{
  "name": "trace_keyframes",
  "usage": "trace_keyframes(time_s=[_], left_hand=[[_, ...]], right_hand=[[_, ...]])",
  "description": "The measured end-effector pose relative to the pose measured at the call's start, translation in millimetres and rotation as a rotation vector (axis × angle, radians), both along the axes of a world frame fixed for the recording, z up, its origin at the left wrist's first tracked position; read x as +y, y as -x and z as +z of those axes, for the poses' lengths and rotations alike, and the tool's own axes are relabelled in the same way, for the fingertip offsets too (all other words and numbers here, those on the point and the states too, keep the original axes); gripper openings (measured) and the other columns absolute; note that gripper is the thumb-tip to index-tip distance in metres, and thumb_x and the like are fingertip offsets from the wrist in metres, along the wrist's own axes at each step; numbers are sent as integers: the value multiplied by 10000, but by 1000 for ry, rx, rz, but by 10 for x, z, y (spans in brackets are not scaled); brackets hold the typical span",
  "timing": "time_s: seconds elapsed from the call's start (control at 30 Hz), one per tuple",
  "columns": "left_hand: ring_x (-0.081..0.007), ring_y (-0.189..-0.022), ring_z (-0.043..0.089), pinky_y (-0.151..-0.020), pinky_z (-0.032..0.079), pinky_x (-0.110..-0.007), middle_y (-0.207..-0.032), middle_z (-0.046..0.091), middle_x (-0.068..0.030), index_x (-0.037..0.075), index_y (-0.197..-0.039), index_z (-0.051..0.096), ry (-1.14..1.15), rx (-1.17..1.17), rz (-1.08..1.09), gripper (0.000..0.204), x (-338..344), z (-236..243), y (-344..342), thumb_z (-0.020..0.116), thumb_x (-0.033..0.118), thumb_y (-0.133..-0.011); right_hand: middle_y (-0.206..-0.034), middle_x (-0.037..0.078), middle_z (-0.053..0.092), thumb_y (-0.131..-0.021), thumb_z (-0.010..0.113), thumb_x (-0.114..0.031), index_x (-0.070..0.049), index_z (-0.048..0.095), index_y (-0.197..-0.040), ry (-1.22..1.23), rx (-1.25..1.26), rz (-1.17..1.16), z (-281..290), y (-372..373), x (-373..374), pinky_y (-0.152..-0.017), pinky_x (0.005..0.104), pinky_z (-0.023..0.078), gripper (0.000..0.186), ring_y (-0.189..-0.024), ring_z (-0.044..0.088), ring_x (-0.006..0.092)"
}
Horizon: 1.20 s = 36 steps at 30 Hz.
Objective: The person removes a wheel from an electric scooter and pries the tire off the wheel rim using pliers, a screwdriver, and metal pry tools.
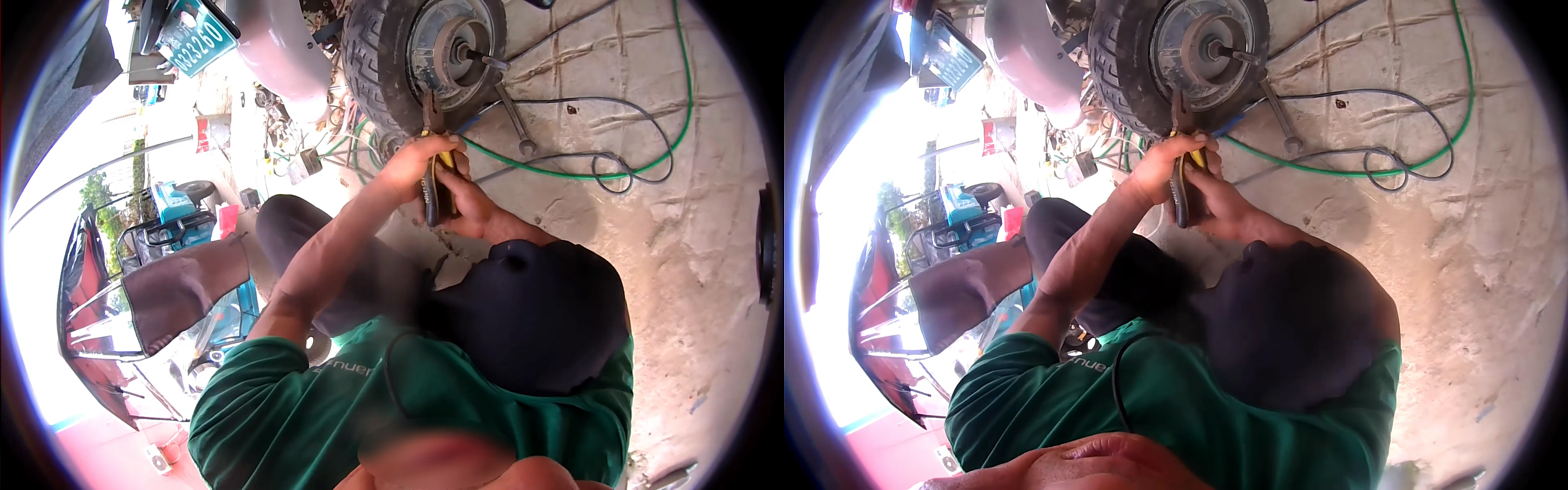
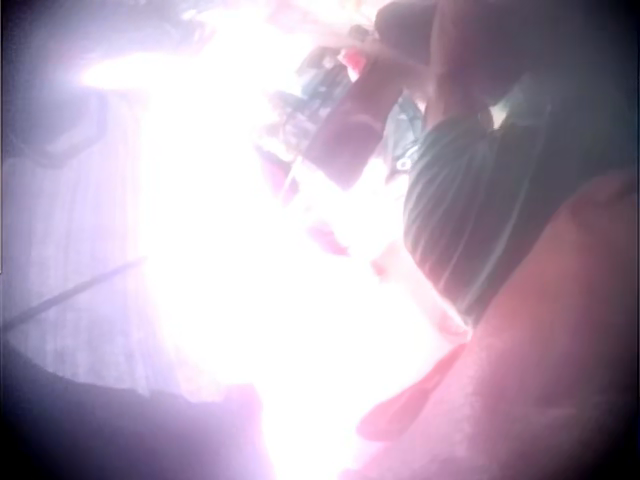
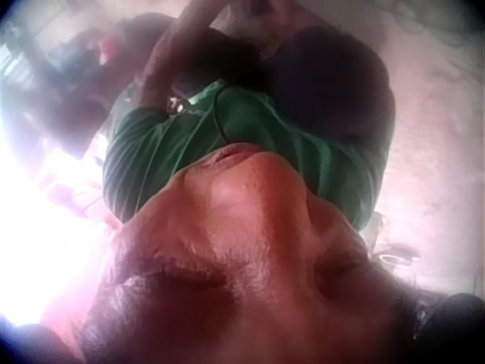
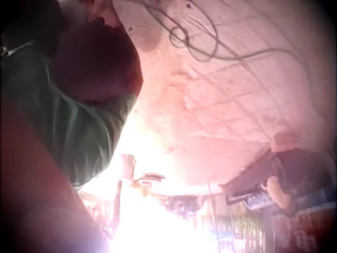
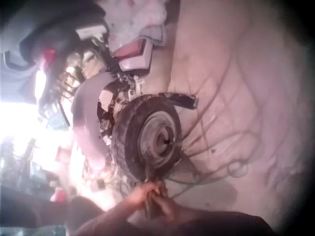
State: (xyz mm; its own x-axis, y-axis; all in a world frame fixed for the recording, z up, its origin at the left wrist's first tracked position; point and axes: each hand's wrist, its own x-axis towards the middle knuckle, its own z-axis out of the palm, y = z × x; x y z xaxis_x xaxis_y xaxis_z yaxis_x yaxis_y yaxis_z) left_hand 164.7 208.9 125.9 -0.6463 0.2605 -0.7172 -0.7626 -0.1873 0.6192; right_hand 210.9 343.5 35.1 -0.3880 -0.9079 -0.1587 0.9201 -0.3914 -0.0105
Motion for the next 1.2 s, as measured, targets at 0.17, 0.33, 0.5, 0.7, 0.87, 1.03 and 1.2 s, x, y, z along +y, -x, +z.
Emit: trace_keyframes(time_s=[0.17,0.33,0.5,0.7,0.87,1.03,1.2], left_hand=[[-259,-1156,649,-1026,499,-410,-1209,694,-142,-6,-1368,587,369,114,-91,524,139,252,-204,656,390,-1031],[-174,-1073,655,-927,540,-335,-1172,683,-109,4,-1220,662,935,660,-130,365,-283,804,-349,787,178,-925],[-373,-1261,535,-1063,471,-455,-1391,483,-220,-7,-1437,456,1396,1079,-50,801,-256,944,120,873,166,-775],[-482,-1365,392,-1131,400,-521,-1467,342,-307,1,-1541,259,1423,1230,4,1040,-267,604,374,891,177,-734],[-440,-1357,414,-1153,369,-511,-1434,378,-284,-5,-1560,240,1416,1246,37,1028,-323,487,361,861,187,-764],[-493,-1356,363,-1135,373,-544,-1458,308,-314,-9,-1545,226,1340,1324,14,1024,-359,452,391,851,103,-741],[-497,-1359,363,-1131,379,-541,-1458,307,-316,-12,-1546,219,1358,1334,26,1038,-346,441,380,858,100,-736]], right_hand=[[-1117,164,734,-1108,439,-281,-54,464,-1494,-248,296,106,81,118,603,-772,369,609,449,-938,747,256],[-1156,120,723,-1023,621,-141,-105,416,-1541,-735,848,170,489,581,1125,-638,303,587,559,-888,715,161],[-1119,194,679,-976,633,-104,-105,443,-1534,-1152,1475,179,874,1026,1224,-769,415,575,590,-948,714,327],[-1135,280,633,-927,513,15,-229,466,-1542,-1523,1819,142,1021,1105,1066,-898,546,538,664,-1034,661,472],[-1183,303,572,-920,536,42,-194,401,-1585,-1599,2057,78,997,1075,995,-889,524,574,719,-1075,632,475],[-1214,292,552,-900,558,51,-174,397,-1582,-1647,2183,87,965,1111,956,-907,521,573,736,-1106,616,468],[-1226,272,585,-869,612,-40,-10,468,-1485,-1583,2100,85,1059,1315,989,-996,535,502,634,-1152,610,458]])
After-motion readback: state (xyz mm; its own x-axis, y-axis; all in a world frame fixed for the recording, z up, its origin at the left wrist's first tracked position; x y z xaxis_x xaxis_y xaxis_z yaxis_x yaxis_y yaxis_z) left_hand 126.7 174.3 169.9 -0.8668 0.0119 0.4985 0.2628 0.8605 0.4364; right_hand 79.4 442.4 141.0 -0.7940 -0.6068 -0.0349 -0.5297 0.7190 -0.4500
